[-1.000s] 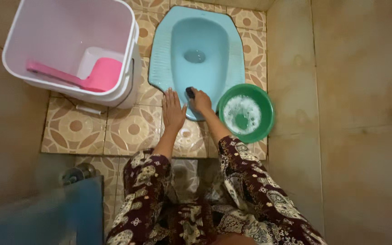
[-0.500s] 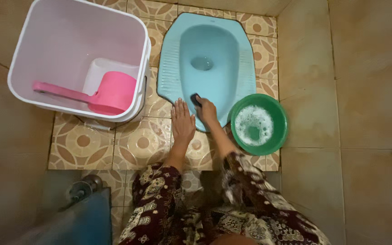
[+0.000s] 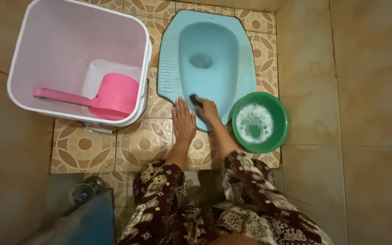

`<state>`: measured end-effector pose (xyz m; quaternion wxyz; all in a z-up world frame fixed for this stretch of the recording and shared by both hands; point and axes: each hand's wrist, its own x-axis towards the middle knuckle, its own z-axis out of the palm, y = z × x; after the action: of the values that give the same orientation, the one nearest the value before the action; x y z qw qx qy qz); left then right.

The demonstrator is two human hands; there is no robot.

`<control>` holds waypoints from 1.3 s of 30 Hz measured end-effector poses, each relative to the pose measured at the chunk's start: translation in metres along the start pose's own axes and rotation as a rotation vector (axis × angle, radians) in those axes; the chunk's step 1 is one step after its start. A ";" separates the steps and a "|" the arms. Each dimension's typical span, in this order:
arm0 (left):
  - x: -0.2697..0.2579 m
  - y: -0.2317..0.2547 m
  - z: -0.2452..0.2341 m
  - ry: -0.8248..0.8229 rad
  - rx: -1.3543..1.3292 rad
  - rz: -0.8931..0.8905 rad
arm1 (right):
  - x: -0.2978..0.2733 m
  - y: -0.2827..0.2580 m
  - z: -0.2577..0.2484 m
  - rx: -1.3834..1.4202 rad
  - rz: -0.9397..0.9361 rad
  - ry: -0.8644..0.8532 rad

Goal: The person scrubs the inside of a light blue squat toilet using a dark sponge and soapy water from a green bowl. They repeatedly dip the sponge into the bowl and scrub the toilet bowl's interior surfaces.

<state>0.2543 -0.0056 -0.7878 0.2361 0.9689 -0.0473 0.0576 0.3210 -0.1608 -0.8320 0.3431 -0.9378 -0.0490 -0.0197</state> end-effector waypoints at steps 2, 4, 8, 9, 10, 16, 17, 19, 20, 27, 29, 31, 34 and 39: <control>0.003 -0.001 0.002 0.087 -0.030 -0.023 | -0.015 0.003 -0.027 0.133 0.004 -0.229; 0.008 -0.001 0.004 0.218 -0.175 -0.088 | -0.015 0.003 -0.040 0.259 0.146 -0.329; 0.006 -0.003 0.010 0.232 -0.200 -0.164 | 0.013 -0.008 -0.005 0.449 -0.016 -0.103; 0.008 -0.002 0.011 0.236 -0.185 -0.158 | 0.028 -0.011 0.008 0.429 -0.002 -0.039; 0.008 -0.002 0.010 0.241 -0.171 -0.151 | 0.045 -0.014 0.021 0.410 0.013 0.024; 0.011 0.004 0.008 0.277 -0.216 -0.158 | 0.030 0.008 0.012 0.621 0.120 -0.143; 0.010 0.002 0.007 0.264 -0.231 -0.176 | 0.017 0.010 0.008 0.606 0.106 -0.211; 0.008 -0.001 0.008 0.262 -0.217 -0.174 | 0.005 0.007 0.003 0.528 0.054 -0.188; 0.007 -0.001 0.009 0.262 -0.212 -0.172 | 0.003 0.004 0.001 0.488 0.028 -0.175; 0.007 -0.001 0.010 0.298 -0.200 -0.154 | 0.070 -0.051 0.008 0.269 -0.073 0.127; 0.007 0.000 0.010 0.294 -0.222 -0.175 | 0.053 -0.060 -0.001 0.295 -0.067 0.114; 0.008 -0.001 0.009 0.313 -0.234 -0.144 | 0.019 -0.066 -0.015 0.276 -0.039 0.061; 0.008 -0.005 0.011 0.306 -0.224 -0.123 | -0.019 -0.071 -0.028 0.245 -0.079 0.039; 0.006 -0.007 0.012 0.285 -0.228 -0.124 | 0.033 -0.089 -0.021 0.094 -0.177 0.084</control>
<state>0.2622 -0.0050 -0.8008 0.3518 0.9190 0.0402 0.1736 0.3439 -0.1041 -0.7566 0.3855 -0.9110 -0.1180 -0.0867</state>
